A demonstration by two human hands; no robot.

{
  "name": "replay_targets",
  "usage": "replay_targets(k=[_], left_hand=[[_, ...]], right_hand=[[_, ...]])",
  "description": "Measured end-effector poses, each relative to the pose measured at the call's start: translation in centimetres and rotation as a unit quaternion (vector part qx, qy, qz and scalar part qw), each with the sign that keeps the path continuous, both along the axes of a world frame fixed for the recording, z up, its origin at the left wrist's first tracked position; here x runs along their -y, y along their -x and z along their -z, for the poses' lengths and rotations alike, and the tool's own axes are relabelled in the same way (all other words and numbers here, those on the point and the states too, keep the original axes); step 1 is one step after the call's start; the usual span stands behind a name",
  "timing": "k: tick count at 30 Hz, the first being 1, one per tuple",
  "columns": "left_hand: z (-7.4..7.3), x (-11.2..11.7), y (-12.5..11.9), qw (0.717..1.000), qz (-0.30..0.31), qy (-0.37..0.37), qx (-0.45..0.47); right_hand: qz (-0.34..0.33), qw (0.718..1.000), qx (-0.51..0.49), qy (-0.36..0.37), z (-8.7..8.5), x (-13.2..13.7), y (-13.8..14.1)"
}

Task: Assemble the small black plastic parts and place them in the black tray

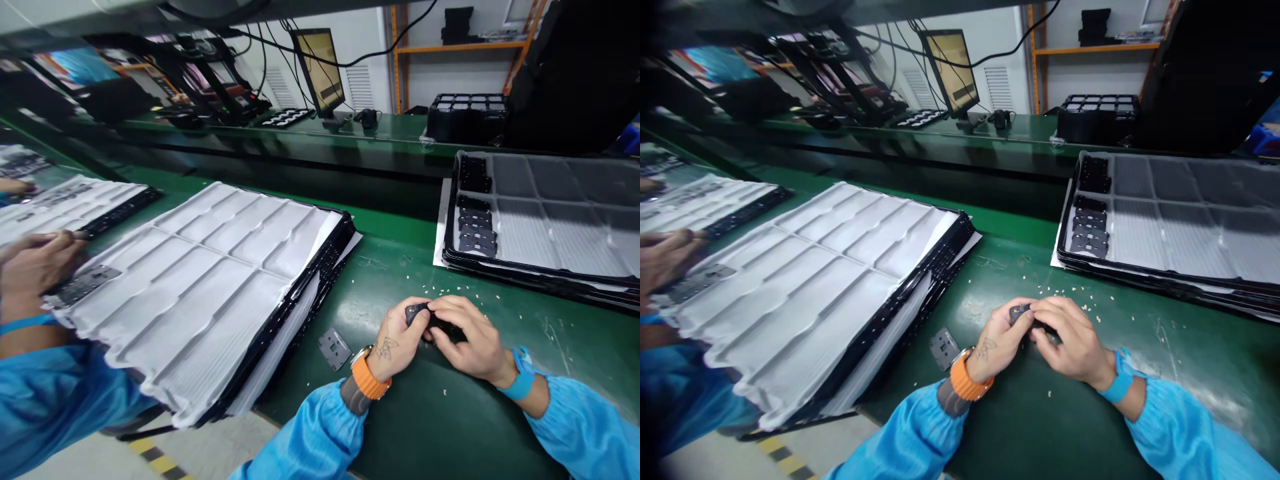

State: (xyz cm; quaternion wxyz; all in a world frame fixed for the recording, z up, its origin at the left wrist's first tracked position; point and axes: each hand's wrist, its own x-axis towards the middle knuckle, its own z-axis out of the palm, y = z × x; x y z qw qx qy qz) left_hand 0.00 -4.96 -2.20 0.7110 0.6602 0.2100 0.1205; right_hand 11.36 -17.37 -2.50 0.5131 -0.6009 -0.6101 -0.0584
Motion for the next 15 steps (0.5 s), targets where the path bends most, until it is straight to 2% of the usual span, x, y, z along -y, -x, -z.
replay_targets(k=[2,7,11,15], left_hand=[[0.01,-0.13,-0.01,1.000,0.005,-0.023,-0.003],[0.25,0.01,-0.01,0.992,0.001,-0.127,0.018],[0.63,0.16,0.08,0.992,0.013,-0.126,0.008],[0.61,0.27,0.21,0.987,0.002,-0.164,0.002]], right_hand=[[0.008,1.000,0.006,0.003,-0.35,0.00,-0.25],[-0.064,0.994,0.066,0.060,-0.33,-0.16,-0.20],[-0.056,0.993,0.083,0.063,0.09,-0.27,-0.06],[-0.051,0.992,0.097,0.062,0.14,-0.25,-0.14]])
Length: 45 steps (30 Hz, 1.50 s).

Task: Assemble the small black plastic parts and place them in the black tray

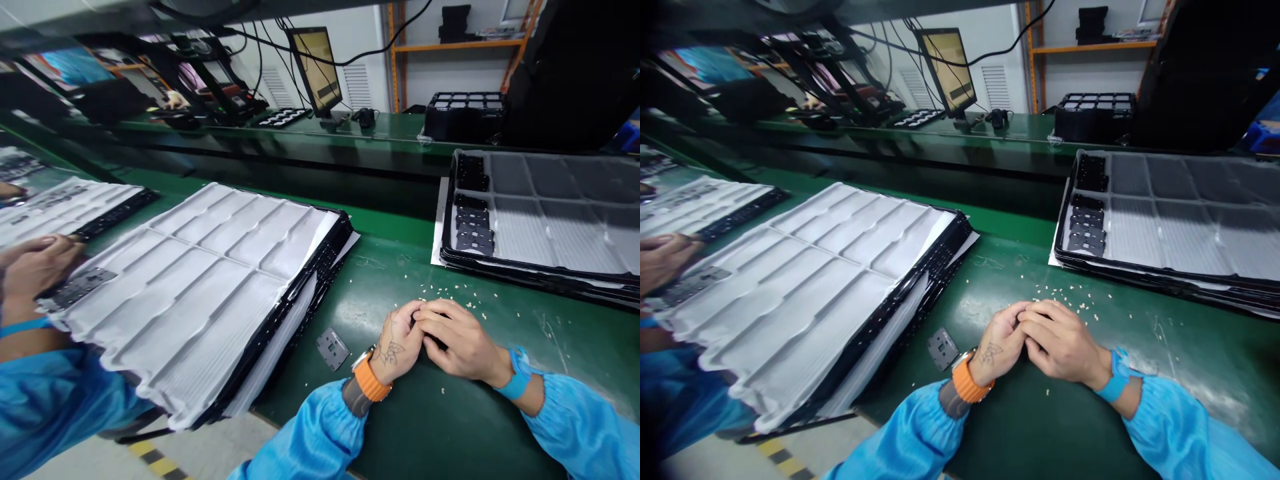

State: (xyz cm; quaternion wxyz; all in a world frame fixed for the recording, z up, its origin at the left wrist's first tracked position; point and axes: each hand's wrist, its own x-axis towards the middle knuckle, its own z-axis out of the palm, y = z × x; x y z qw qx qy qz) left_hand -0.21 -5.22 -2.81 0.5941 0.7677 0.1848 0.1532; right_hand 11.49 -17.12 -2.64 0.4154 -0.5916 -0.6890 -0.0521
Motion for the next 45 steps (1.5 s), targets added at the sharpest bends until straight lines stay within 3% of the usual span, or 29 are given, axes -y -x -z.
replay_targets(k=[10,18,20,23,25,27,31,35,38,42,45], left_hand=[[-0.3,-0.1,0.2,0.996,-0.019,-0.069,-0.045],[-0.5,-0.6,0.1,0.998,-0.012,-0.032,-0.053],[-0.4,-0.8,0.0,0.999,-0.016,-0.004,-0.045],[-0.2,-1.1,-0.1,0.997,-0.023,0.056,-0.041],[-0.2,-1.3,-0.1,0.996,-0.034,0.078,-0.037],[-0.1,-1.4,-0.1,0.995,-0.046,0.083,-0.029],[-0.1,-1.6,0.0,0.996,-0.051,0.077,-0.018],[0.0,-1.6,0.1,0.996,-0.048,0.065,-0.025],[0.0,-1.6,0.2,0.997,-0.050,0.062,-0.024],[0.2,-1.6,0.2,0.997,-0.047,0.055,-0.028],[0.2,-1.3,0.2,0.998,-0.031,0.055,-0.022]], right_hand=[[-0.017,0.998,-0.024,0.053,-0.4,-0.1,0.1],[-0.029,0.996,-0.084,0.009,-0.4,-0.1,0.1],[0.011,0.993,-0.119,-0.016,-0.6,0.1,-0.1],[0.142,0.969,-0.199,-0.033,-0.2,0.3,-1.0],[0.211,0.945,-0.251,-0.006,0.4,0.3,-1.9],[0.231,0.934,-0.271,0.038,0.9,0.2,-2.8],[0.200,0.942,-0.256,0.080,1.0,0.0,-3.6],[0.123,0.949,-0.270,0.102,0.6,-0.1,-3.3],[0.107,0.925,-0.338,0.139,0.9,0.0,-3.0],[0.174,0.896,-0.375,0.162,1.3,0.1,-2.9],[0.126,0.886,-0.416,0.161,1.1,0.0,-2.5]])
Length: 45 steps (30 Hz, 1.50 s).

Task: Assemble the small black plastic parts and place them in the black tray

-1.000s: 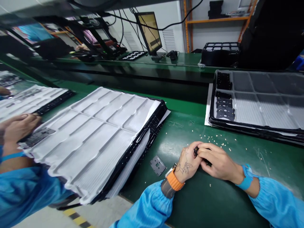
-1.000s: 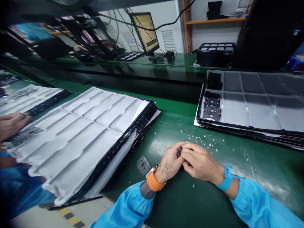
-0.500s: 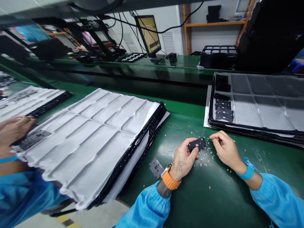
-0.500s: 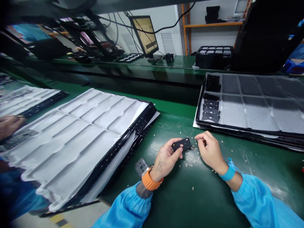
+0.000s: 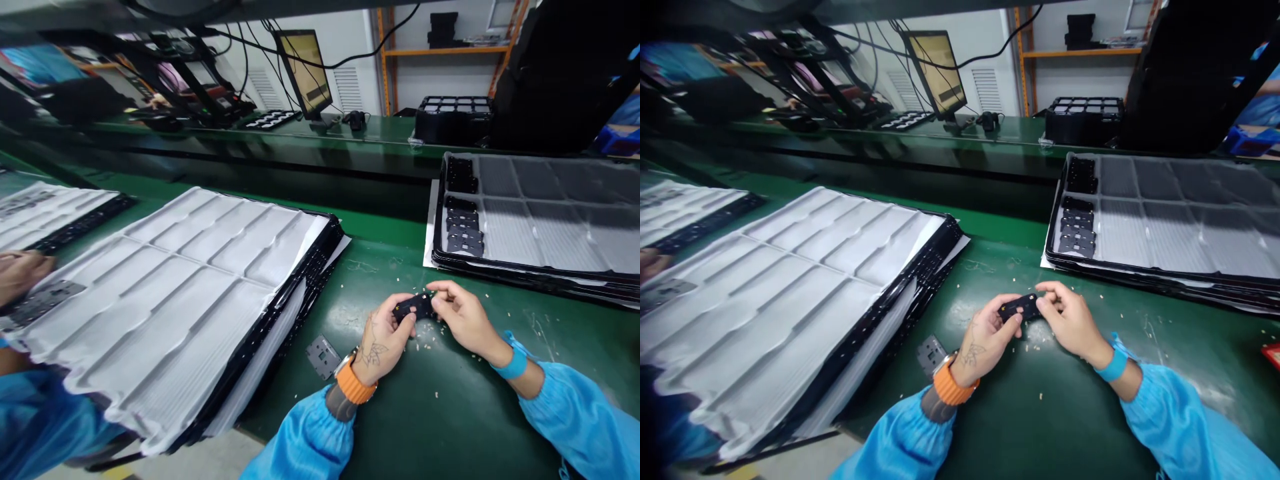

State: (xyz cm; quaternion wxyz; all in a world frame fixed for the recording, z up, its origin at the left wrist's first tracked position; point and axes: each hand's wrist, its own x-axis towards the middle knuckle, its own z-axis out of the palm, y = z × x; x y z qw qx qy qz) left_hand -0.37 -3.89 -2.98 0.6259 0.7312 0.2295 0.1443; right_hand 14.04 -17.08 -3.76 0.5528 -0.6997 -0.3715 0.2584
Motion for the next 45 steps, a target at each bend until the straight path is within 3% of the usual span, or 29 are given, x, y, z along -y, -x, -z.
replay_targets(k=[3,6,21,25,29,34,41,45], left_hand=[[-0.1,0.4,0.0,1.000,0.013,-0.006,0.011],[-0.1,0.7,0.0,1.000,0.021,-0.010,0.012],[-0.8,1.4,-0.3,1.000,0.029,0.003,0.005],[-0.6,1.3,-0.5,0.989,0.053,0.133,0.041],[0.2,0.8,-0.9,0.966,0.021,0.245,0.077],[0.7,0.7,-1.3,0.969,-0.051,0.241,0.025],[-0.1,0.8,-1.3,0.943,-0.045,0.321,0.073],[0.1,0.8,-1.2,0.952,-0.054,0.298,0.054]], right_hand=[[-0.049,0.994,-0.097,-0.015,-0.1,-0.3,0.5],[-0.033,0.987,-0.154,-0.015,0.1,-0.5,0.9],[0.046,0.982,-0.178,-0.041,0.7,-0.5,1.5],[0.087,0.987,-0.128,-0.052,0.6,-0.6,1.4],[0.063,0.992,-0.107,-0.024,0.2,-0.5,1.2],[0.007,0.998,-0.065,-0.001,0.2,-0.2,1.3],[0.017,0.997,-0.073,0.011,0.6,-0.3,1.1],[0.007,0.997,-0.079,0.012,0.5,-0.2,1.2]])
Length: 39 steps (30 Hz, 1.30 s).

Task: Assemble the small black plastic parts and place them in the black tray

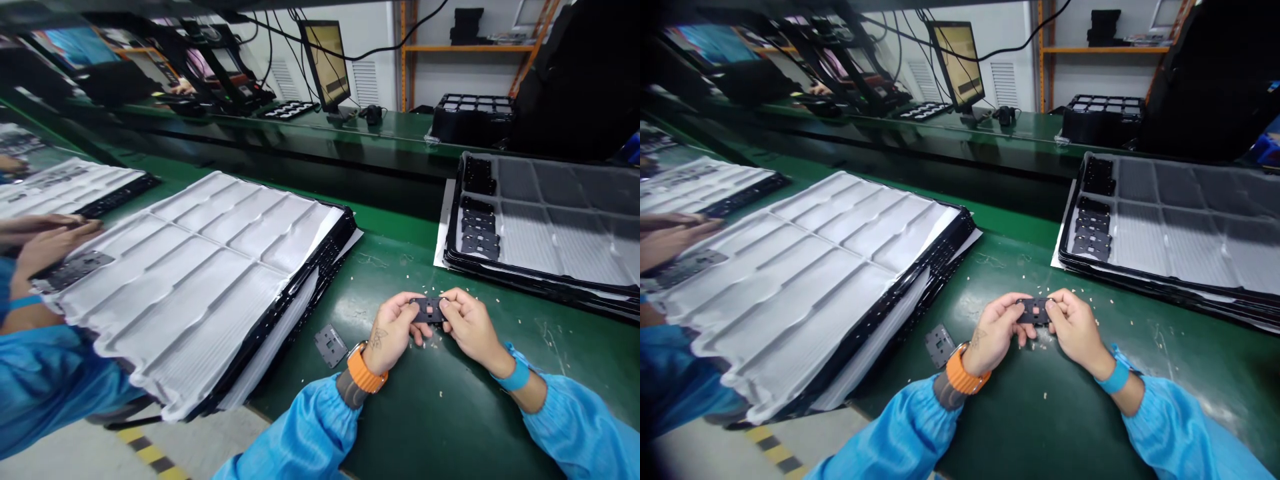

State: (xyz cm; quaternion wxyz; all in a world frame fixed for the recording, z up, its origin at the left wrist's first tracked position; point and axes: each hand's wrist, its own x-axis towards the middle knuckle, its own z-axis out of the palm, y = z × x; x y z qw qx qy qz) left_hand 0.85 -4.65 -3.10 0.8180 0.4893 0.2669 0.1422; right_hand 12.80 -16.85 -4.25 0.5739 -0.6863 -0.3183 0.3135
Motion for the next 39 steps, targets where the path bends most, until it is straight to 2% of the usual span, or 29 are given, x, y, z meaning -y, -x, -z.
replay_targets(k=[7,11,14,16,19,23,29,33,36,39], left_hand=[[0.6,-0.5,0.2,0.993,-0.017,-0.104,-0.046],[0.4,-0.1,0.2,0.991,-0.034,-0.129,-0.008],[0.2,0.0,0.3,0.987,-0.045,-0.152,0.007],[0.0,-0.2,0.5,0.976,-0.057,-0.211,-0.020],[-0.7,-0.6,0.9,0.939,-0.057,-0.332,-0.065],[-1.4,-0.6,1.2,0.890,-0.030,-0.446,-0.090],[-0.6,-0.1,1.1,0.839,0.030,-0.530,-0.115],[-0.4,0.1,1.2,0.836,0.045,-0.534,-0.118],[-0.6,0.1,1.2,0.838,0.048,-0.529,-0.128],[-0.7,0.3,1.2,0.838,0.064,-0.531,-0.110]], right_hand=[[-0.056,0.998,-0.028,0.020,0.1,0.0,0.2],[-0.043,0.995,-0.095,-0.004,0.0,-0.4,0.4],[-0.054,0.994,-0.092,-0.012,-0.3,-0.4,0.5],[-0.064,0.997,-0.045,-0.002,-0.5,-0.2,0.4],[-0.066,0.994,0.077,0.031,-1.0,0.2,0.0],[-0.094,0.959,0.254,0.087,-2.0,0.3,-0.4],[-0.167,0.896,0.368,0.184,-2.6,0.3,0.0],[-0.161,0.879,0.396,0.212,-2.3,0.5,0.2],[-0.166,0.889,0.376,0.204,-2.7,0.4,0.0],[-0.156,0.927,0.310,0.146,-3.3,0.3,-0.1]])
